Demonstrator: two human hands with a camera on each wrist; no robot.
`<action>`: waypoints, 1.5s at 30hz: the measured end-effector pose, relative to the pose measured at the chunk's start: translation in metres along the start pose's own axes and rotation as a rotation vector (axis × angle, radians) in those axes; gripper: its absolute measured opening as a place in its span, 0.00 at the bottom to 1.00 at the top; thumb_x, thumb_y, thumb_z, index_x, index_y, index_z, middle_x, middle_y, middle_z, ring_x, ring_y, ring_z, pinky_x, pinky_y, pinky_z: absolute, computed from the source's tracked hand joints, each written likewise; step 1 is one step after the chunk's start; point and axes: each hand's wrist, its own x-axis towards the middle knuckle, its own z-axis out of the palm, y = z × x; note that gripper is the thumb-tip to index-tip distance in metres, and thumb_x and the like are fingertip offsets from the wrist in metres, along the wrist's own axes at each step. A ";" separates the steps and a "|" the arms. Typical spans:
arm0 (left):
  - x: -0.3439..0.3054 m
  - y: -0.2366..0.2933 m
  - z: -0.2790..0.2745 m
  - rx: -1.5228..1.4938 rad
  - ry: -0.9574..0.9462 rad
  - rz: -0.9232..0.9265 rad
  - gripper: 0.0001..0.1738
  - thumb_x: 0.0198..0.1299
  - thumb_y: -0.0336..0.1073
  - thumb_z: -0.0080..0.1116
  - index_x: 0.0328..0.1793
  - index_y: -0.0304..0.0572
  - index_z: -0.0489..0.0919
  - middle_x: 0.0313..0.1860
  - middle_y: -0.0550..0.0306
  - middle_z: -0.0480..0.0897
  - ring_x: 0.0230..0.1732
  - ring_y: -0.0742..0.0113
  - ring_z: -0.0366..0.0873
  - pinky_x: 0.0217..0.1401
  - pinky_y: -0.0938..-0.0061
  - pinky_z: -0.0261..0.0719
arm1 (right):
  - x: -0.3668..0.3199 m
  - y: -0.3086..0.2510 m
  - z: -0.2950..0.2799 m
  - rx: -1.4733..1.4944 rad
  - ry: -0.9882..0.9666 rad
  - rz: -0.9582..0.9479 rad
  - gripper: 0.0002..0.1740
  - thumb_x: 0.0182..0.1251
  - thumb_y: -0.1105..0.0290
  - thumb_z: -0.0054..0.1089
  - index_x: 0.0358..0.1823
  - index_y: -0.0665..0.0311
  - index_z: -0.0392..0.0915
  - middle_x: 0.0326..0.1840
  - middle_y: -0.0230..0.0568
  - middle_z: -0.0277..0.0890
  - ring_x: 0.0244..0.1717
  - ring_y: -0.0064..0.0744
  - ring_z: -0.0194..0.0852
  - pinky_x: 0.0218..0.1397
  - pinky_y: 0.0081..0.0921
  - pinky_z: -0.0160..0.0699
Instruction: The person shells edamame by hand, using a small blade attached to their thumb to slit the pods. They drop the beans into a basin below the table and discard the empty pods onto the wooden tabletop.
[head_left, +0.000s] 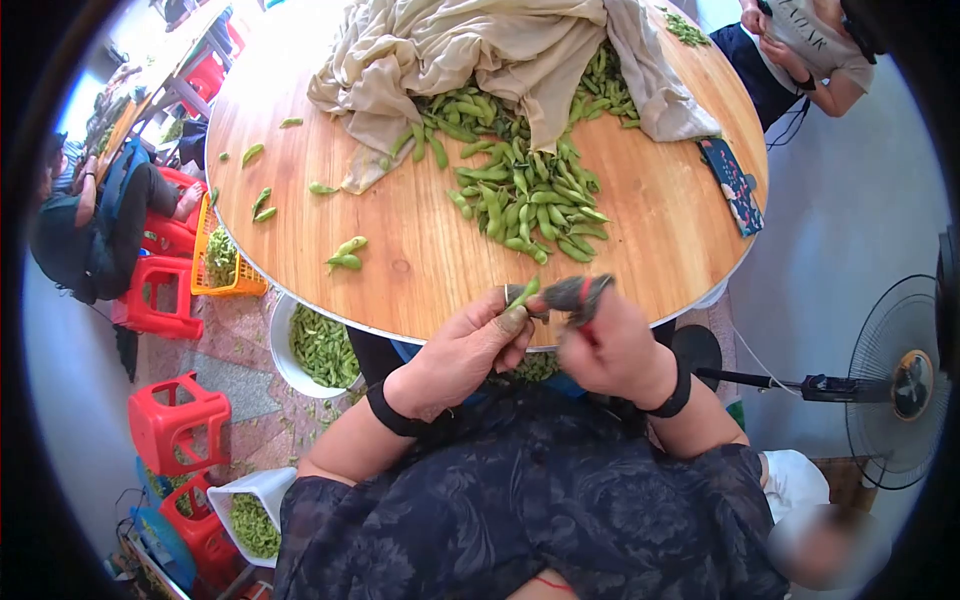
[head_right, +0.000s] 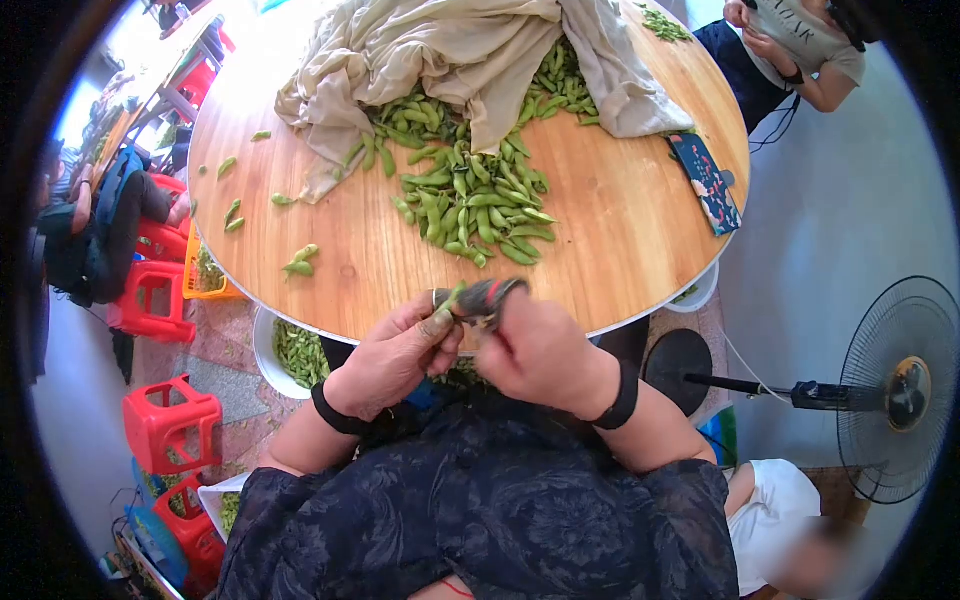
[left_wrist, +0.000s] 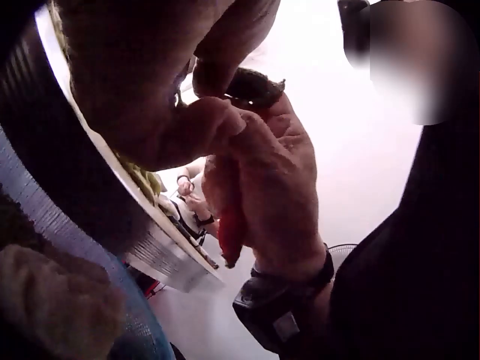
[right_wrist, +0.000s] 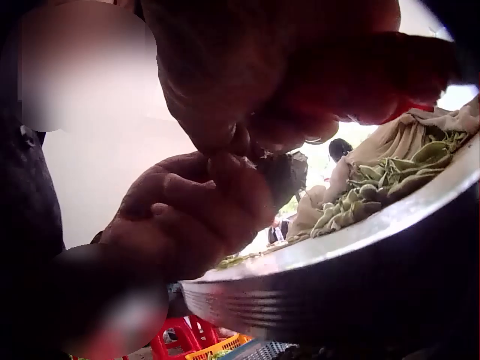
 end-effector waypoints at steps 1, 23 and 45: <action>-0.002 0.000 -0.001 -0.045 0.011 -0.020 0.17 0.73 0.44 0.41 0.52 0.39 0.73 0.29 0.65 0.71 0.27 0.80 0.66 0.29 0.85 0.64 | -0.005 0.001 -0.004 0.095 0.037 0.097 0.12 0.60 0.80 0.50 0.46 0.68 0.72 0.27 0.40 0.76 0.19 0.28 0.73 0.22 0.25 0.73; -0.019 -0.008 0.007 0.954 0.080 0.441 0.09 0.67 0.32 0.51 0.35 0.33 0.73 0.22 0.48 0.72 0.22 0.57 0.71 0.27 0.71 0.69 | 0.000 -0.009 -0.012 0.828 -0.444 0.821 0.08 0.70 0.71 0.36 0.47 0.63 0.63 0.22 0.30 0.67 0.12 0.16 0.64 0.15 0.14 0.63; -0.021 0.000 0.008 1.319 0.267 0.815 0.14 0.54 0.32 0.64 0.26 0.39 0.68 0.20 0.50 0.69 0.20 0.50 0.71 0.21 0.63 0.68 | 0.000 -0.016 0.011 1.117 -0.271 0.845 0.06 0.71 0.71 0.38 0.41 0.60 0.67 0.19 0.29 0.66 0.09 0.17 0.61 0.12 0.14 0.62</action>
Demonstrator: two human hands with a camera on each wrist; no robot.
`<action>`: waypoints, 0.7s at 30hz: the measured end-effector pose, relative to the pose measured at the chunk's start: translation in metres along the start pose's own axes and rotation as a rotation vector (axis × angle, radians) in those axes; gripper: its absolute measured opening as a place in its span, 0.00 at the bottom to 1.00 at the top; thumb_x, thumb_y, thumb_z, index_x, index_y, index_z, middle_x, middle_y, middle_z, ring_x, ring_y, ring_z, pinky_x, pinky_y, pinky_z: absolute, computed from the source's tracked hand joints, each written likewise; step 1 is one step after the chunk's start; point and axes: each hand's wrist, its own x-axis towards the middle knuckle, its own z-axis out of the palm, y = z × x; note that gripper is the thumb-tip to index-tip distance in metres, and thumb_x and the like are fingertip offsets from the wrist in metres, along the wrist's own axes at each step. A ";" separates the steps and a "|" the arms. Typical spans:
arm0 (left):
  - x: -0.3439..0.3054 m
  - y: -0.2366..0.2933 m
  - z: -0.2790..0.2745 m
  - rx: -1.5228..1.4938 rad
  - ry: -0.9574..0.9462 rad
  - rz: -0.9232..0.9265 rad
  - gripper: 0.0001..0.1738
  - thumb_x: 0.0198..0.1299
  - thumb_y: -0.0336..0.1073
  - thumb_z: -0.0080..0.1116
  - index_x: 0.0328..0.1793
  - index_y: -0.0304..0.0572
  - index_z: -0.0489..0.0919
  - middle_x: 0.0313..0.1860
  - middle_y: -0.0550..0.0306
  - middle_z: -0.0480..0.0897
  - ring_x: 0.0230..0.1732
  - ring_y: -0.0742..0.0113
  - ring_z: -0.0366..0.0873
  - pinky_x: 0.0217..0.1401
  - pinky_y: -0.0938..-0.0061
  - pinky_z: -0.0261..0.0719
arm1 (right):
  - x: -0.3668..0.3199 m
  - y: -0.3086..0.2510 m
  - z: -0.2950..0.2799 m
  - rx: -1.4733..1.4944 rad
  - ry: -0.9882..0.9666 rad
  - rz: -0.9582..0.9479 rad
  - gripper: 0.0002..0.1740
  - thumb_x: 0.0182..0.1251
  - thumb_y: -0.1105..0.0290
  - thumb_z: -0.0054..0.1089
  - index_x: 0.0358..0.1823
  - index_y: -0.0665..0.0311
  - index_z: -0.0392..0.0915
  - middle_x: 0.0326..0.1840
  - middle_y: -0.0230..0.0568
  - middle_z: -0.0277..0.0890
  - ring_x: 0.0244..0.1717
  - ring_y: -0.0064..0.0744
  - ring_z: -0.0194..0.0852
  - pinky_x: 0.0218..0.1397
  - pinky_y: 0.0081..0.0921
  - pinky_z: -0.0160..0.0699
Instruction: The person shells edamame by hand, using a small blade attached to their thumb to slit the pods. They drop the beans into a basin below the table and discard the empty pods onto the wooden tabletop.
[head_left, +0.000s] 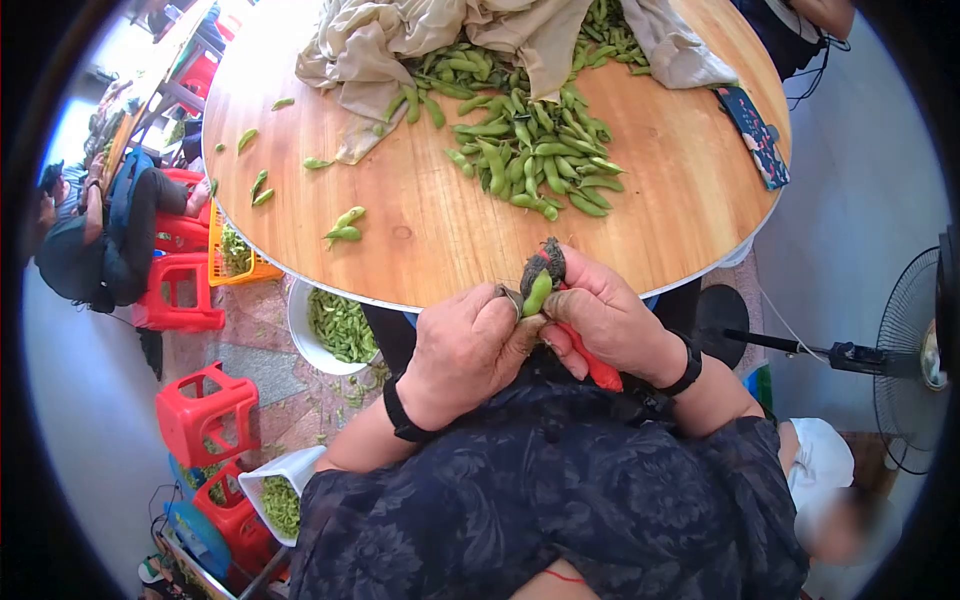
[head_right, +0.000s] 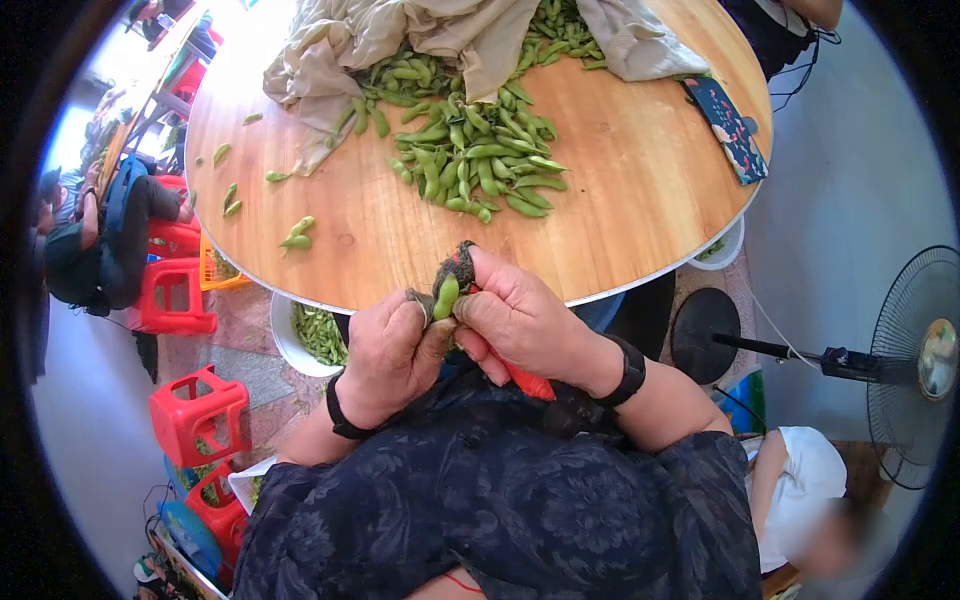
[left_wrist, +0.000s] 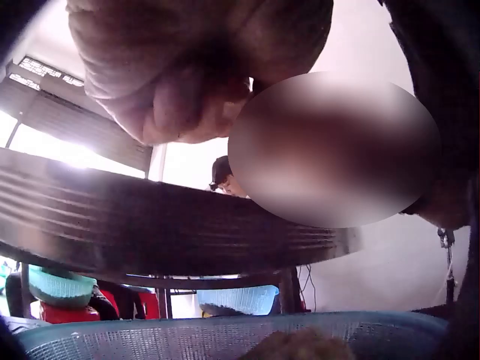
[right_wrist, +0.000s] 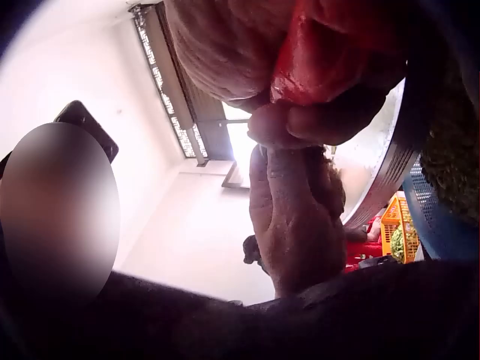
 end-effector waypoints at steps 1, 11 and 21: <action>0.000 -0.002 0.002 0.004 -0.003 -0.002 0.14 0.54 0.32 0.64 0.26 0.39 0.68 0.20 0.50 0.69 0.20 0.50 0.71 0.21 0.63 0.68 | 0.001 -0.001 0.002 0.004 -0.003 0.000 0.06 0.71 0.71 0.38 0.41 0.60 0.67 0.19 0.29 0.66 0.09 0.17 0.61 0.12 0.14 0.62; -0.009 -0.004 -0.001 -0.832 -0.046 -0.482 0.16 0.70 0.34 0.45 0.26 0.38 0.69 0.21 0.60 0.71 0.19 0.73 0.65 0.21 0.74 0.63 | 0.002 -0.001 0.006 -0.009 0.027 0.038 0.05 0.69 0.72 0.42 0.43 0.61 0.67 0.20 0.33 0.68 0.10 0.21 0.63 0.13 0.17 0.63; -0.016 -0.013 -0.017 -0.920 -0.352 -0.370 0.19 0.69 0.34 0.44 0.23 0.37 0.69 0.17 0.63 0.70 0.18 0.76 0.64 0.21 0.78 0.62 | -0.002 0.008 0.000 -1.008 0.122 -0.599 0.09 0.54 0.74 0.59 0.32 0.67 0.67 0.21 0.51 0.69 0.23 0.54 0.73 0.24 0.38 0.71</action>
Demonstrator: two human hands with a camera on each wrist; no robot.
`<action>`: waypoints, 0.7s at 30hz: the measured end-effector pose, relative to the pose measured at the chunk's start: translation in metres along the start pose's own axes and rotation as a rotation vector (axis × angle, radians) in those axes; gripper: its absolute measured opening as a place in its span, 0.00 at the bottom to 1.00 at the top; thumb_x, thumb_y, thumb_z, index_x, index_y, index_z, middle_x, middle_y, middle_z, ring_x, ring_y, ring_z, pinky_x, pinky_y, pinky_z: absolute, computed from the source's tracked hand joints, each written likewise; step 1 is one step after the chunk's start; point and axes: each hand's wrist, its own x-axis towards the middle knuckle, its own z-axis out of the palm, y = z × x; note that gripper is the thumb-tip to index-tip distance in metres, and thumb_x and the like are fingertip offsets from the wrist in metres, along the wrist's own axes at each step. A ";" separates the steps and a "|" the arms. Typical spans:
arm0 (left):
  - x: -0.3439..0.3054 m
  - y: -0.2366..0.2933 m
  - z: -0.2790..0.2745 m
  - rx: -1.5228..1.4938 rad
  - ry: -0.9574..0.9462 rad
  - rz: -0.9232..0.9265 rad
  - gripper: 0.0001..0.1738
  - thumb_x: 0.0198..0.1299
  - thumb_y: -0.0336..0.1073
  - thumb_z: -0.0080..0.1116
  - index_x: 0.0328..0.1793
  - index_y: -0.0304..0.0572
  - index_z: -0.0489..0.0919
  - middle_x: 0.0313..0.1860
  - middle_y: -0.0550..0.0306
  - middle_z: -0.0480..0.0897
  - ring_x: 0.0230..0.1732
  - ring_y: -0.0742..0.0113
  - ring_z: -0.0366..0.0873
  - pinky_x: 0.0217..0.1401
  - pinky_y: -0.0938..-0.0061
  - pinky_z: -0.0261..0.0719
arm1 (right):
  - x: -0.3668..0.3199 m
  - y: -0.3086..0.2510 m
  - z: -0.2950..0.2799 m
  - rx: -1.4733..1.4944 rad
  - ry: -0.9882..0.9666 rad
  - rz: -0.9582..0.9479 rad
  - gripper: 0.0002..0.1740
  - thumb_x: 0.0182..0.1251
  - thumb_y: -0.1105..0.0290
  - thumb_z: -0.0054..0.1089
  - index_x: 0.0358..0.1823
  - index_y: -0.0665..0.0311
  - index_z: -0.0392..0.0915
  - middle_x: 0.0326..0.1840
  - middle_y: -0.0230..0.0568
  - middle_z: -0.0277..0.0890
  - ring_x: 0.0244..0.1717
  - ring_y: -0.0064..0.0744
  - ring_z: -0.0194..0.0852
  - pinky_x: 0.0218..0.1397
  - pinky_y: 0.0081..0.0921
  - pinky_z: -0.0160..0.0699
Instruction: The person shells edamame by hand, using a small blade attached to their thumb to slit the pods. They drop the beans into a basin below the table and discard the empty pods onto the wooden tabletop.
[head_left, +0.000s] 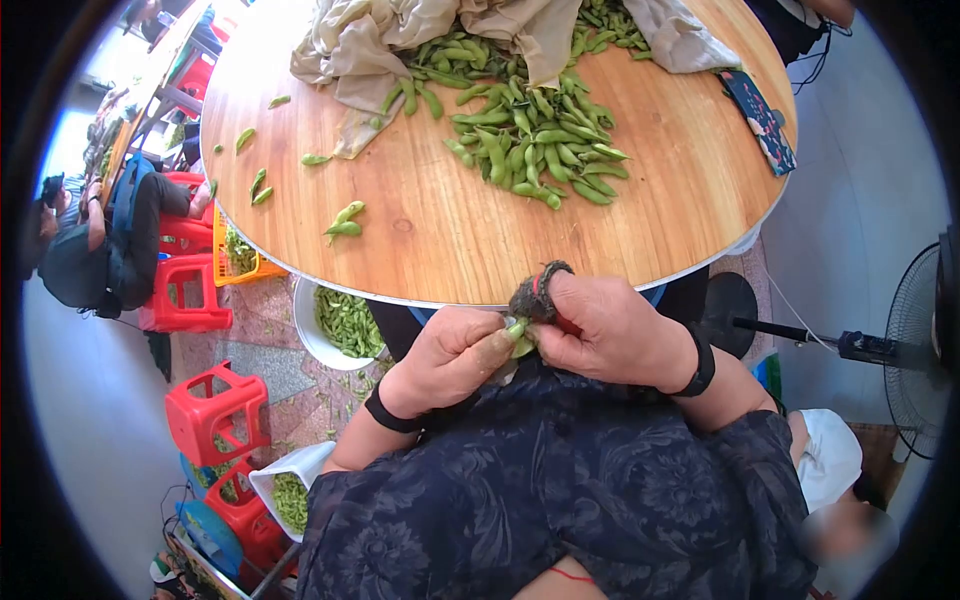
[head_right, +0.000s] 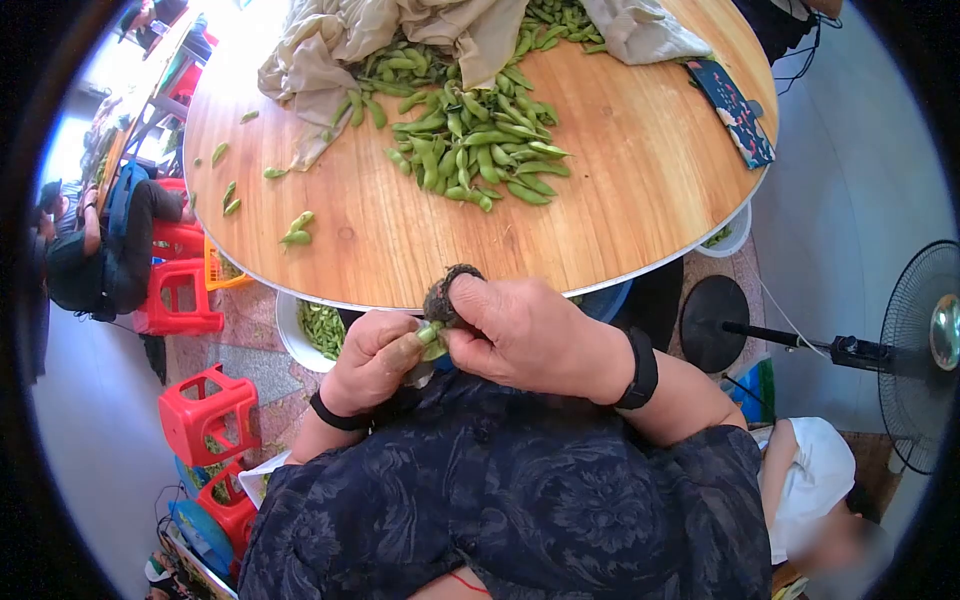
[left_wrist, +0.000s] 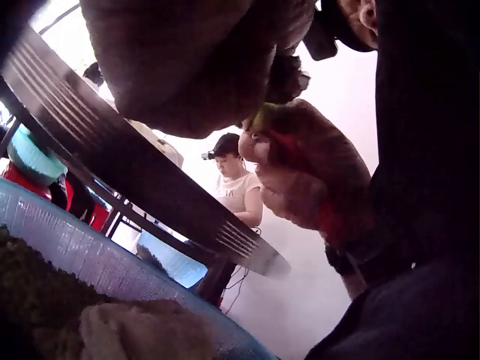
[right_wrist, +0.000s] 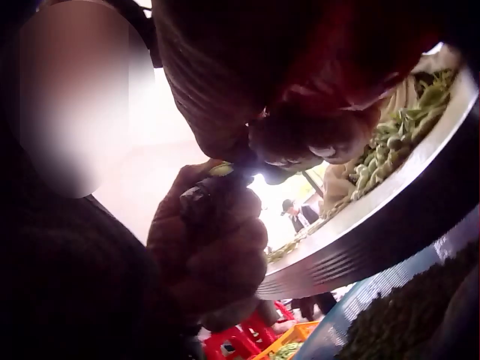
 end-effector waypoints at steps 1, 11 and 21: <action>-0.001 0.004 -0.003 -0.026 -0.058 -0.041 0.19 0.70 0.35 0.44 0.24 0.36 0.70 0.17 0.64 0.70 0.19 0.79 0.64 0.22 0.79 0.62 | -0.001 0.002 -0.002 0.015 -0.082 -0.003 0.09 0.55 0.74 0.58 0.30 0.67 0.66 0.20 0.51 0.68 0.22 0.54 0.72 0.23 0.39 0.70; -0.014 -0.011 -0.009 0.070 -0.145 -0.171 0.20 0.70 0.37 0.46 0.23 0.37 0.68 0.18 0.64 0.71 0.21 0.78 0.63 0.24 0.78 0.64 | -0.013 -0.005 -0.007 -0.277 -0.238 0.115 0.10 0.56 0.73 0.58 0.30 0.67 0.64 0.18 0.50 0.69 0.22 0.53 0.74 0.24 0.40 0.74; -0.009 -0.008 0.007 0.055 -0.112 -0.093 0.10 0.64 0.29 0.42 0.31 0.36 0.72 0.21 0.57 0.72 0.22 0.69 0.69 0.28 0.73 0.69 | -0.009 -0.008 0.002 -0.048 -0.203 0.068 0.12 0.56 0.72 0.58 0.31 0.68 0.63 0.19 0.52 0.69 0.23 0.55 0.73 0.25 0.40 0.72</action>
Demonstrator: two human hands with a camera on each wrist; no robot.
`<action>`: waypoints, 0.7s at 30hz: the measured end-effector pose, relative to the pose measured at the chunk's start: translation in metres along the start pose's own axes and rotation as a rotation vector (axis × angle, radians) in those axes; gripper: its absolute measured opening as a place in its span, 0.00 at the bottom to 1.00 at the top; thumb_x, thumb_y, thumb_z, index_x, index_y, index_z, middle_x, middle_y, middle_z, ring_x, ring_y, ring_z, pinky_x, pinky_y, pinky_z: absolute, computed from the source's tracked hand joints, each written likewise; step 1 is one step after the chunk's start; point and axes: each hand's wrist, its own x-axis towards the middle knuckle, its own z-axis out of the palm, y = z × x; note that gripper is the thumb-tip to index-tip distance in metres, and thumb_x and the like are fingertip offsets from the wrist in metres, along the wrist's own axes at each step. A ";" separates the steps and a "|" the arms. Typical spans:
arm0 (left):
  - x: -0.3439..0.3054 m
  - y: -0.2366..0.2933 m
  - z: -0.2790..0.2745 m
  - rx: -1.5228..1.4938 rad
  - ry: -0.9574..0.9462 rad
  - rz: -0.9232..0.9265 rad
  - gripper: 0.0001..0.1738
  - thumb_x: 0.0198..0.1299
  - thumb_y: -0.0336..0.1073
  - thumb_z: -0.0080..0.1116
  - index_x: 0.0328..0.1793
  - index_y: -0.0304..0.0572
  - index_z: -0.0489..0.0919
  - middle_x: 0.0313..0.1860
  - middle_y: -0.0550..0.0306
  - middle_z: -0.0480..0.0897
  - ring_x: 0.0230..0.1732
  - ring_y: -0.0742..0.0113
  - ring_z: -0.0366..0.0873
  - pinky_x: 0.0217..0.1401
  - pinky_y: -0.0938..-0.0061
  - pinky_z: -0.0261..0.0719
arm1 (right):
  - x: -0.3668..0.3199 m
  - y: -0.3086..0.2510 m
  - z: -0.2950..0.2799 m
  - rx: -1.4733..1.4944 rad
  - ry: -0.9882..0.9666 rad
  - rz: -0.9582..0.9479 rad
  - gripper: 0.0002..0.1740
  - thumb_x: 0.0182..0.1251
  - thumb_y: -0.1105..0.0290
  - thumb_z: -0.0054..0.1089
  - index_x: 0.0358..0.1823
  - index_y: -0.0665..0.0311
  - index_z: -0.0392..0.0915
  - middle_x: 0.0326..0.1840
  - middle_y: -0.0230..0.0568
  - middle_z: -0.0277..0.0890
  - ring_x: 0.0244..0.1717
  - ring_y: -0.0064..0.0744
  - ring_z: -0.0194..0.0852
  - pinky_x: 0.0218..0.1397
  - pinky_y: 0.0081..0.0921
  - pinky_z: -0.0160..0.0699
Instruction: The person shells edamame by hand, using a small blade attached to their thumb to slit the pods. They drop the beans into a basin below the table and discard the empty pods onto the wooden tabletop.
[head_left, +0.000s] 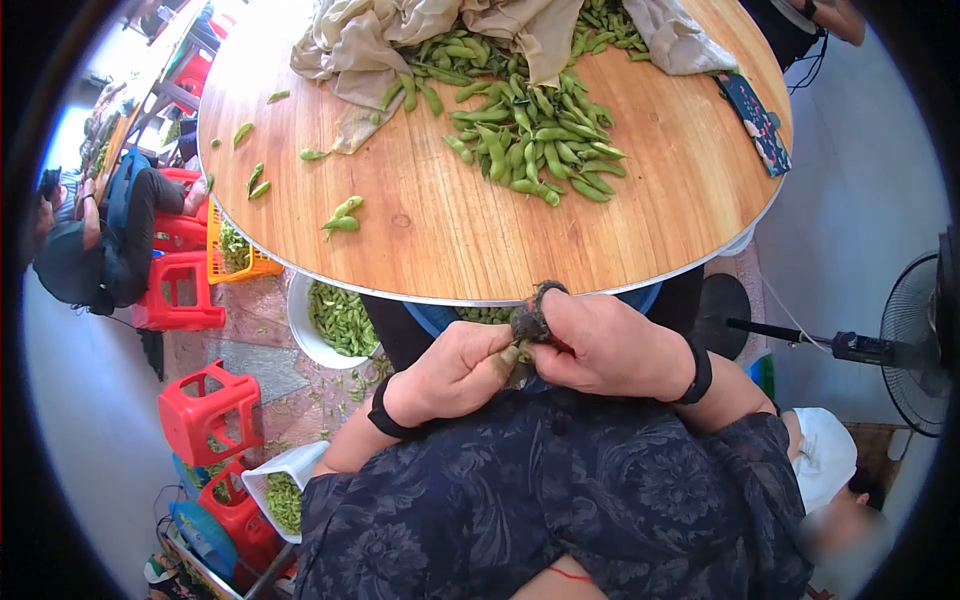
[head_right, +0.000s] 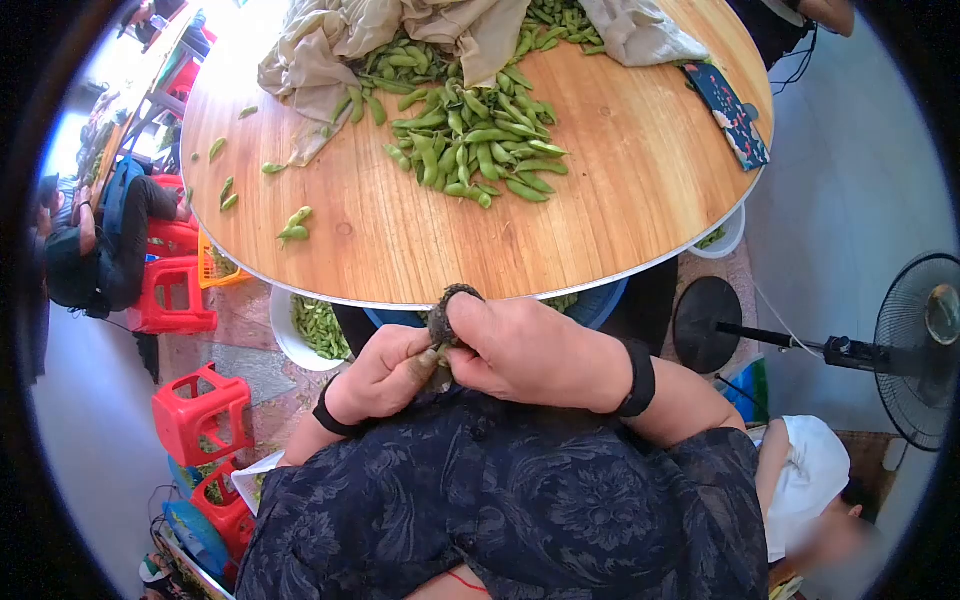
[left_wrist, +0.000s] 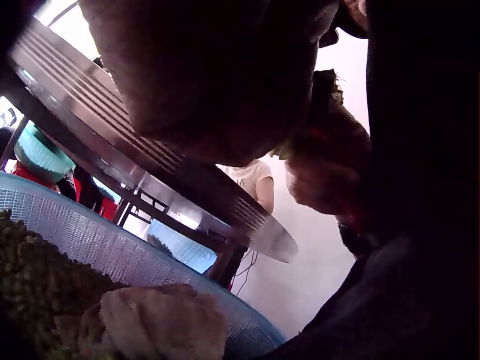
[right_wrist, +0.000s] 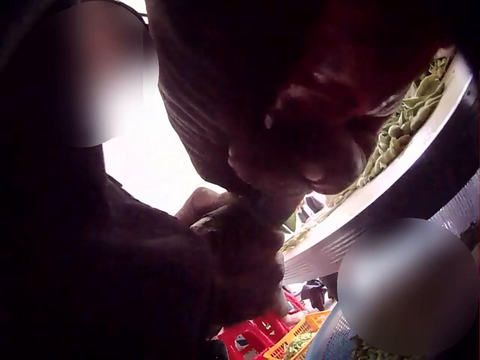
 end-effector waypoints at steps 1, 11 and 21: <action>-0.001 -0.003 -0.001 -0.001 0.000 0.004 0.10 0.64 0.29 0.42 0.31 0.36 0.72 0.21 0.57 0.72 0.22 0.69 0.69 0.28 0.73 0.69 | 0.001 0.000 0.002 -0.004 -0.001 0.001 0.12 0.56 0.72 0.58 0.31 0.68 0.63 0.19 0.52 0.69 0.23 0.55 0.73 0.25 0.40 0.72; -0.064 0.001 -0.036 0.345 0.481 -0.113 0.09 0.60 0.29 0.52 0.27 0.34 0.74 0.16 0.56 0.74 0.18 0.67 0.73 0.21 0.72 0.67 | 0.005 0.000 -0.007 -0.229 -0.149 -0.028 0.15 0.57 0.69 0.60 0.34 0.66 0.62 0.19 0.53 0.68 0.24 0.54 0.73 0.24 0.42 0.73; -0.117 -0.020 -0.070 0.816 1.038 -0.224 0.07 0.62 0.32 0.56 0.39 0.34 0.77 0.24 0.49 0.79 0.25 0.60 0.78 0.29 0.69 0.73 | 0.054 0.038 -0.031 -0.592 0.218 0.110 0.10 0.60 0.72 0.55 0.37 0.67 0.64 0.28 0.56 0.70 0.30 0.55 0.74 0.32 0.43 0.74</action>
